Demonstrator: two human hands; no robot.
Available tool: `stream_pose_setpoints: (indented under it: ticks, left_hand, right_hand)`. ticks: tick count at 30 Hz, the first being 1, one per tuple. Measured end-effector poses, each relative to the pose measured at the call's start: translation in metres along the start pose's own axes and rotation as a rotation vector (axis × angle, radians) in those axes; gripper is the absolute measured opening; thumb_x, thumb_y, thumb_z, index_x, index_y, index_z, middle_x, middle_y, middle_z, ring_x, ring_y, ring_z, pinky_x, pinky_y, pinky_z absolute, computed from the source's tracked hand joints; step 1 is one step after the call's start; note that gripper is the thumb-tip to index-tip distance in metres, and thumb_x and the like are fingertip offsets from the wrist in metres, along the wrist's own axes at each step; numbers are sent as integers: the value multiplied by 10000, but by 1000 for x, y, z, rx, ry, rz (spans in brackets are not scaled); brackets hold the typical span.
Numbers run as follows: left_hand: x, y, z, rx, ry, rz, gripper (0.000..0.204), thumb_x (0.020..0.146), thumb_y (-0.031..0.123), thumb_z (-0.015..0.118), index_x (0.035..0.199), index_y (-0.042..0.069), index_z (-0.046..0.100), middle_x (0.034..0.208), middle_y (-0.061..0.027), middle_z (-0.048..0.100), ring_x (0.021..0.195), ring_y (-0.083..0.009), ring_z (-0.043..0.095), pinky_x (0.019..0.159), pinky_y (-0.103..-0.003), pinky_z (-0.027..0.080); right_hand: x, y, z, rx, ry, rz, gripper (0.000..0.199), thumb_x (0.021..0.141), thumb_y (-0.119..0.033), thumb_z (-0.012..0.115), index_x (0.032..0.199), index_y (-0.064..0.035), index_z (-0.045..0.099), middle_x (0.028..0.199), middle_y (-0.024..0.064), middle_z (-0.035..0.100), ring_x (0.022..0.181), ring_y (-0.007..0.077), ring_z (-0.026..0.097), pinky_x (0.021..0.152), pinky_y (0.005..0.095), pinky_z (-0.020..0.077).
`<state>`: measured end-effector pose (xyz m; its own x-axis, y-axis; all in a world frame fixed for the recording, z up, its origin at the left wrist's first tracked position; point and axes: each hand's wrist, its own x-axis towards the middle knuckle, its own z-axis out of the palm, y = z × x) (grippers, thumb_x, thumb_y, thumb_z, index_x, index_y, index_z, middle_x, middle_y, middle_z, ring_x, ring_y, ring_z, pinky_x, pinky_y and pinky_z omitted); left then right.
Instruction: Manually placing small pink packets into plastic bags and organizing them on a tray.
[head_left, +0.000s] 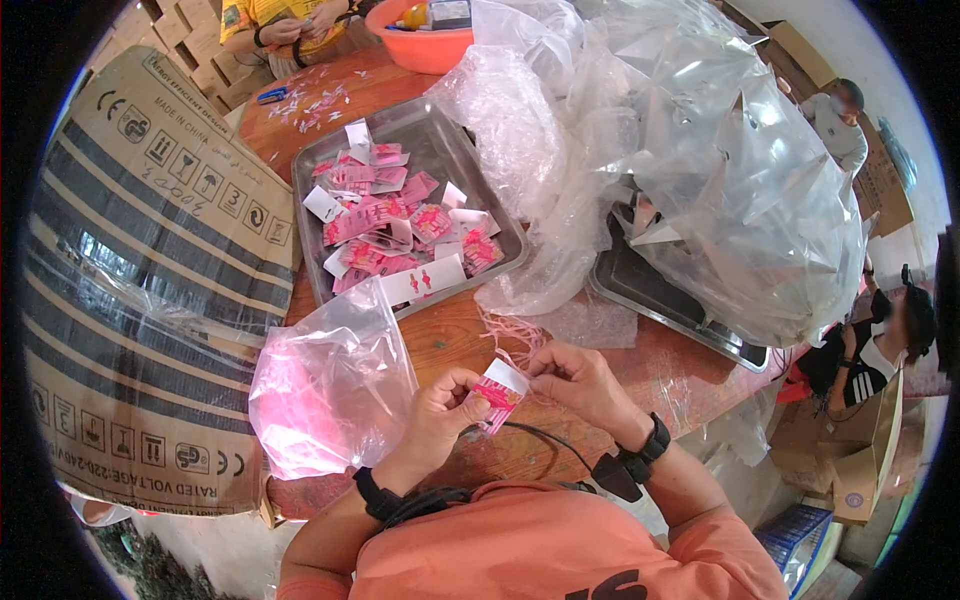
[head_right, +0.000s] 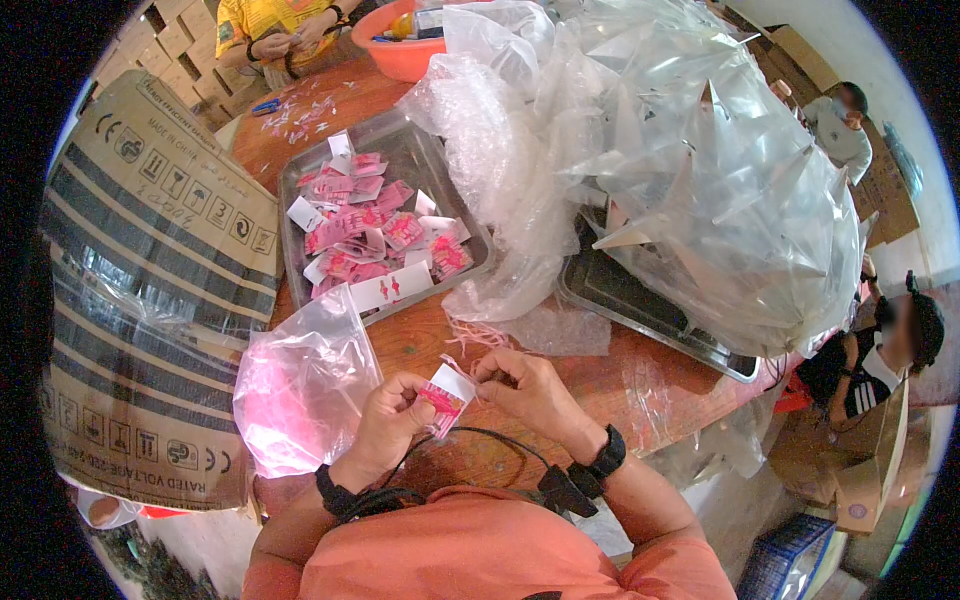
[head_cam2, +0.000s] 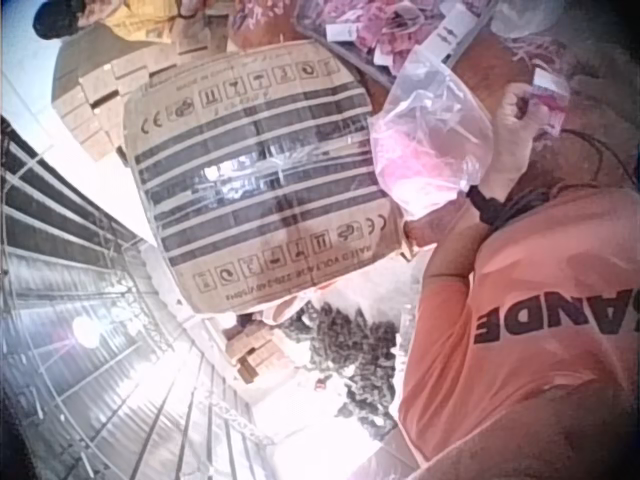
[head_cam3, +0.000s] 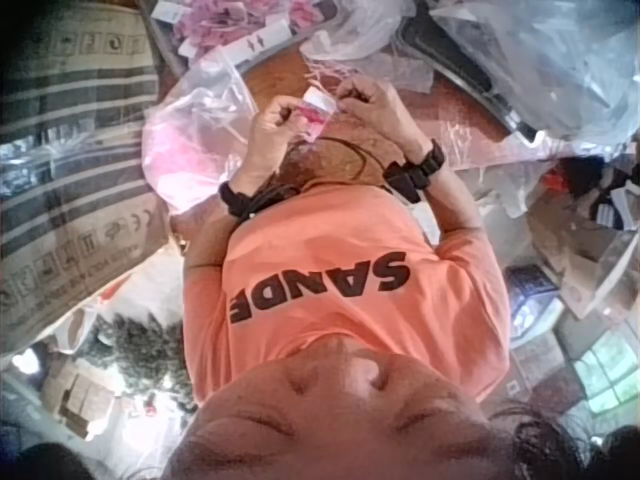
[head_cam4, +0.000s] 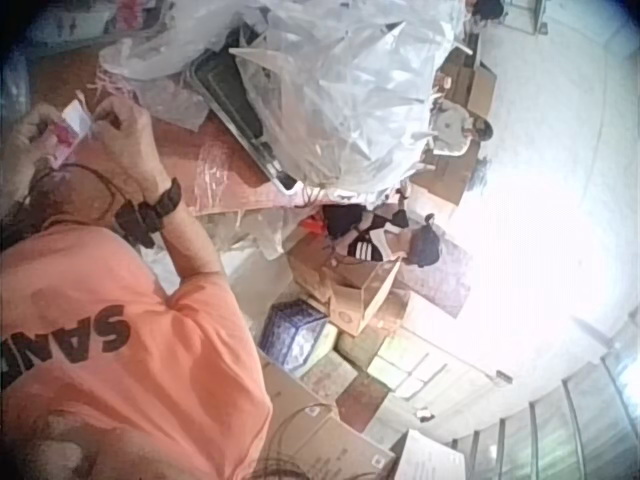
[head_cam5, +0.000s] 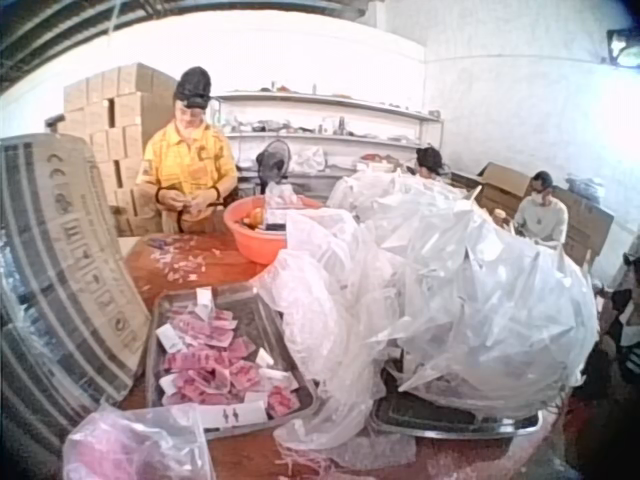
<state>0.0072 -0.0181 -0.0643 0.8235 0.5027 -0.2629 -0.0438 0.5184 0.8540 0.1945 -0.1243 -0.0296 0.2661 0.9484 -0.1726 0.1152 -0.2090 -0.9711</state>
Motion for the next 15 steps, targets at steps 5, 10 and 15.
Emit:
stream_pose_setpoints:
  ticks: [5, 10, 15]
  left_hand:
    - [3, -4, -1, -71, 7, -18, 200, 859, 151, 626, 997, 37, 537, 856, -13, 596, 750, -61, 548, 681, -207, 466]
    - [4, -3, -1, -131, -8, -47, 194, 858, 137, 624, 1000, 40, 534, 872, -20, 599, 776, -67, 553, 695, -212, 468]
    - [4, -4, -3, -215, -6, -70, 200, 848, 117, 630, 1009, 44, 535, 896, -23, 599, 792, -73, 558, 707, -219, 475]
  right_hand:
    - [0, 4, 0, -17, 9, -33, 104, 816, 7, 600, 913, 13, 563, 782, -2, 556, 693, 44, 503, 594, 205, 423]
    - [2, 4, -1, -21, -37, -31, 147, 813, 6, 599, 960, 12, 591, 822, 14, 576, 714, 55, 524, 605, 210, 433]
    - [6, 3, -2, 1, -78, -60, 204, 812, 1, 596, 1015, 5, 607, 838, 16, 590, 731, 65, 541, 622, 214, 446]
